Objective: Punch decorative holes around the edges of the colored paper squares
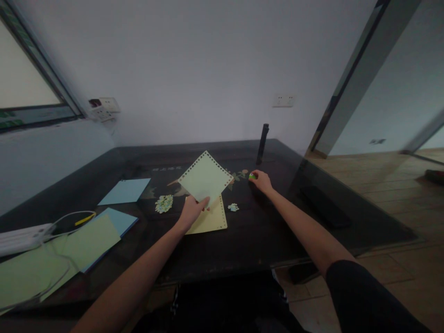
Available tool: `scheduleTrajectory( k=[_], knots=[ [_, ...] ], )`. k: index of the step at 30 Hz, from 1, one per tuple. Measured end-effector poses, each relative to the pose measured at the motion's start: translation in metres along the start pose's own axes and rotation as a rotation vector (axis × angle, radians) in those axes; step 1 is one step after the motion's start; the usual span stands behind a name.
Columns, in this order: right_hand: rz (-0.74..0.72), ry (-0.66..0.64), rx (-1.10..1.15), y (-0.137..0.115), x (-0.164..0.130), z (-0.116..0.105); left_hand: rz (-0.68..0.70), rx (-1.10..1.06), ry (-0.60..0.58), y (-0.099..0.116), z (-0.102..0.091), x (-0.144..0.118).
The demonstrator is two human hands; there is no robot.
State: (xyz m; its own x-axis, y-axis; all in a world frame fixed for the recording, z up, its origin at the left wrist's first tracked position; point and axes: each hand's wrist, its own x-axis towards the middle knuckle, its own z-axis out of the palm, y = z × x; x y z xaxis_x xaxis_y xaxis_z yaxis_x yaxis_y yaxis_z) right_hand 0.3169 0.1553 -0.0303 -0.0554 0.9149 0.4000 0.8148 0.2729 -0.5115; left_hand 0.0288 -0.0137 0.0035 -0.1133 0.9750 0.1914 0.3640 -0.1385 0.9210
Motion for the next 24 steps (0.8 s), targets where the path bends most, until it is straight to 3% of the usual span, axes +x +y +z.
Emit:
scheduleTrajectory(
  k=[10,14,17,20,24],
  knots=[
    [-0.134,-0.009,-0.083,0.013,-0.009,-0.008,-0.027,-0.043,-0.024,0.0,0.002,-0.001],
    [-0.148,0.107,-0.041,0.0,-0.014,-0.013,-0.041,-0.054,-0.048,0.002,0.003,-0.001],
    [-0.194,0.172,0.108,-0.023,-0.019,-0.021,-0.041,-0.045,-0.066,0.002,0.003,0.0],
    [-0.173,0.028,0.418,-0.053,-0.026,-0.025,-0.031,-0.056,-0.1,0.002,0.003,-0.001],
    [0.003,-0.239,0.807,-0.082,-0.038,-0.019,-0.001,-0.092,-0.13,0.005,0.002,-0.003]
  ],
)
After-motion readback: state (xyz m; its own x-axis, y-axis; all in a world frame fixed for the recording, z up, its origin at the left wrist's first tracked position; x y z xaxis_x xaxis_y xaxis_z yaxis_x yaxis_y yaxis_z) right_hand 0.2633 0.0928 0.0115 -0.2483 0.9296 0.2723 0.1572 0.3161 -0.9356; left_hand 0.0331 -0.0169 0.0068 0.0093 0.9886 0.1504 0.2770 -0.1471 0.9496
